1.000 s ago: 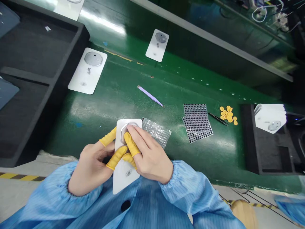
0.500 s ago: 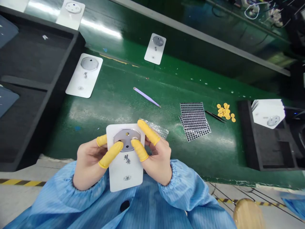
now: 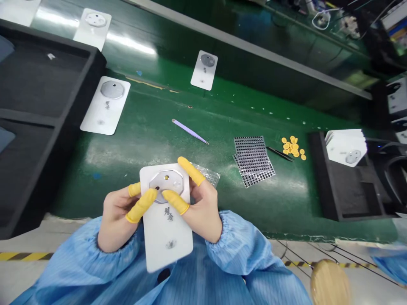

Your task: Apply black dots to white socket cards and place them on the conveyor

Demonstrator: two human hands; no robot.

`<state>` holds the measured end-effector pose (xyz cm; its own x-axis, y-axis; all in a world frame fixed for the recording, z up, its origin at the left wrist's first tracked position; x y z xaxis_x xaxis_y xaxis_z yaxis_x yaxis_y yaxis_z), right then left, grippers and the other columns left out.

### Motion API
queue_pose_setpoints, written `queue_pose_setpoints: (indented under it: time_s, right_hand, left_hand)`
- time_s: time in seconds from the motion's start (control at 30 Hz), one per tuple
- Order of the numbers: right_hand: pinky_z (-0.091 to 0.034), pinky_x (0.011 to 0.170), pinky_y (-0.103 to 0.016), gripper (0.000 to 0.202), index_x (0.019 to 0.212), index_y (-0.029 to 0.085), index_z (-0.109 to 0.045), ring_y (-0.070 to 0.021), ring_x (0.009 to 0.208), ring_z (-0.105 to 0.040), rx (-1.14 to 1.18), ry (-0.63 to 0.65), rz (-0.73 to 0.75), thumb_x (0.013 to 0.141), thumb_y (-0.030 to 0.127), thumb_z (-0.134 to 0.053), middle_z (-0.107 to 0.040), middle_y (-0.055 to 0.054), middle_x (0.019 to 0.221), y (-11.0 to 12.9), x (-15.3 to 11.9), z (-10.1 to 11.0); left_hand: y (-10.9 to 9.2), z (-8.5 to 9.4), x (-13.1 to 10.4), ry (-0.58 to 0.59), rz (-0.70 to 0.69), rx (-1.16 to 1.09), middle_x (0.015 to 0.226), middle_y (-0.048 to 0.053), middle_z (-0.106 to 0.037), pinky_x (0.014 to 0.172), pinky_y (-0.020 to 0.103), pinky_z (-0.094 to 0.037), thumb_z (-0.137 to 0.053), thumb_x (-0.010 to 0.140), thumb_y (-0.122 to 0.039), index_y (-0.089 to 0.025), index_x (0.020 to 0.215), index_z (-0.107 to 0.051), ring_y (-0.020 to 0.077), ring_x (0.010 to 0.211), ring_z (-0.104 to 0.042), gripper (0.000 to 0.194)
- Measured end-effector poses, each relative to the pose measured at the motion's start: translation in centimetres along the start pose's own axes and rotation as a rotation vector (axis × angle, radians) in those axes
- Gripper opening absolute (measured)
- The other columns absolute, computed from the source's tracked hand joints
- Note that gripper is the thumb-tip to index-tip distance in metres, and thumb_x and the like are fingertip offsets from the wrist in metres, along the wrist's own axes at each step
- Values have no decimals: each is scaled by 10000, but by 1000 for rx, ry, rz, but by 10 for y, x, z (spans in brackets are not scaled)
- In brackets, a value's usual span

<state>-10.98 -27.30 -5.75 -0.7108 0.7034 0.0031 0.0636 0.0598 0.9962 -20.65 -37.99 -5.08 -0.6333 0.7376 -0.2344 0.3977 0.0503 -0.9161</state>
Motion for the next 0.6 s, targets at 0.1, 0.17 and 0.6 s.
queue_pose_setpoints:
  time_s: [0.1,0.17,0.6]
  right_hand:
    - [-595,888,-387,596,1297,345,-525,-204,1009,-682,-24,-15,-19,756,222,-742,-688,-10,1139,-6,-2,-1]
    - [-583,908,-404,593,1292,326,-537,-214,1010,-680,-61,-42,-33,745,246,-753,-699,-22,1107,-10,-2,-3]
    - [-538,931,-440,644,1311,177,-498,-253,1089,-647,-829,-502,-62,769,482,-664,-608,-167,1265,5,-15,261]
  left_hand:
    - [2,1,0,-123,-108,127,603,18,-727,447,191,-528,-736,736,-184,-178,743,-774,141,478,-648,38]
    - [3,1,1,-208,-170,222,544,9,-701,435,170,-501,-774,684,-166,-159,678,-760,127,458,-627,17]
    - [6,22,14,-282,56,62,662,-10,-747,518,227,-606,-737,761,-214,-181,926,-721,155,527,-688,169]
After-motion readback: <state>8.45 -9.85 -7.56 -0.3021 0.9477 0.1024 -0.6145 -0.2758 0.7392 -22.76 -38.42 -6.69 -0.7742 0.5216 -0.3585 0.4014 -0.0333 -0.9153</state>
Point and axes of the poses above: each hand's wrist, its own x-axis towards the middle knuckle, its own z-axis out of the back of the hand, y = z × x, the point moved 3 cm from there along x, towards the middle knuckle
